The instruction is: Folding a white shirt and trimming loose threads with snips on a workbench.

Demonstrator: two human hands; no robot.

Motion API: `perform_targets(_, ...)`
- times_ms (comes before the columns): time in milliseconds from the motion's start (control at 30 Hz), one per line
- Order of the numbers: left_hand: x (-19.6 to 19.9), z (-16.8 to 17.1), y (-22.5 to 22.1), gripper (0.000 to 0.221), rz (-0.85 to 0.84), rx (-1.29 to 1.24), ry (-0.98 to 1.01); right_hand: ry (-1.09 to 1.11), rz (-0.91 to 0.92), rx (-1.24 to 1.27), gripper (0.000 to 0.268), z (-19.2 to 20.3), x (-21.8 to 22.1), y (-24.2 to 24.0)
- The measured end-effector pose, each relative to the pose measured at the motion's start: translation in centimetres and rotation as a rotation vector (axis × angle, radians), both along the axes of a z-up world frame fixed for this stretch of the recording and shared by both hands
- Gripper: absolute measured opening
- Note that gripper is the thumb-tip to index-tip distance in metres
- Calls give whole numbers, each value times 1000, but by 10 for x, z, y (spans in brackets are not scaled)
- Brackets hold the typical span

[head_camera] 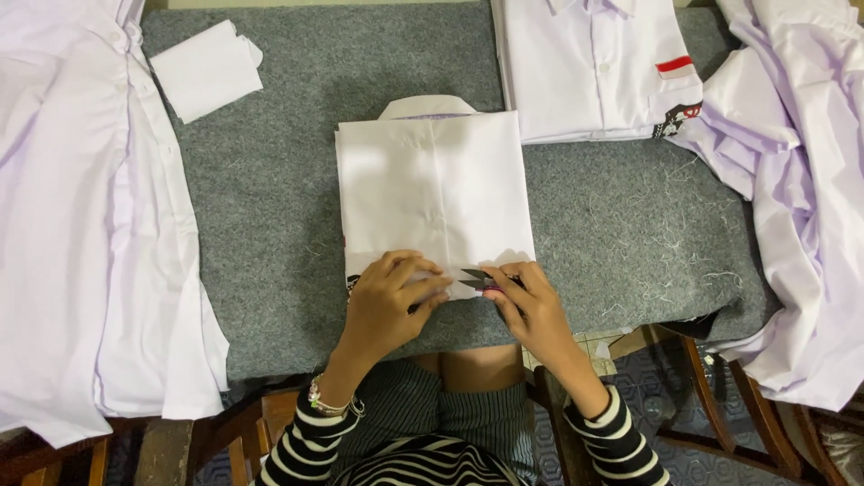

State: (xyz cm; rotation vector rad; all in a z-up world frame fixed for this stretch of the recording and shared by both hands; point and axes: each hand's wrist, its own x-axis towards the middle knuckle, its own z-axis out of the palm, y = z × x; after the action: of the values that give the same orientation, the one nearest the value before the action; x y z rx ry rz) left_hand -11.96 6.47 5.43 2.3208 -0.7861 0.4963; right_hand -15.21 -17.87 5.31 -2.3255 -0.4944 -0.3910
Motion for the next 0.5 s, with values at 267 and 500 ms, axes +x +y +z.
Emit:
perform_targets(267, 6, 2, -5, 8, 20, -45, 102, -23, 23, -14, 30, 6, -2, 3)
perform_targets(500, 10, -32, -17, 8, 131, 41, 25, 26, 2, -29, 31, 10, -3, 6)
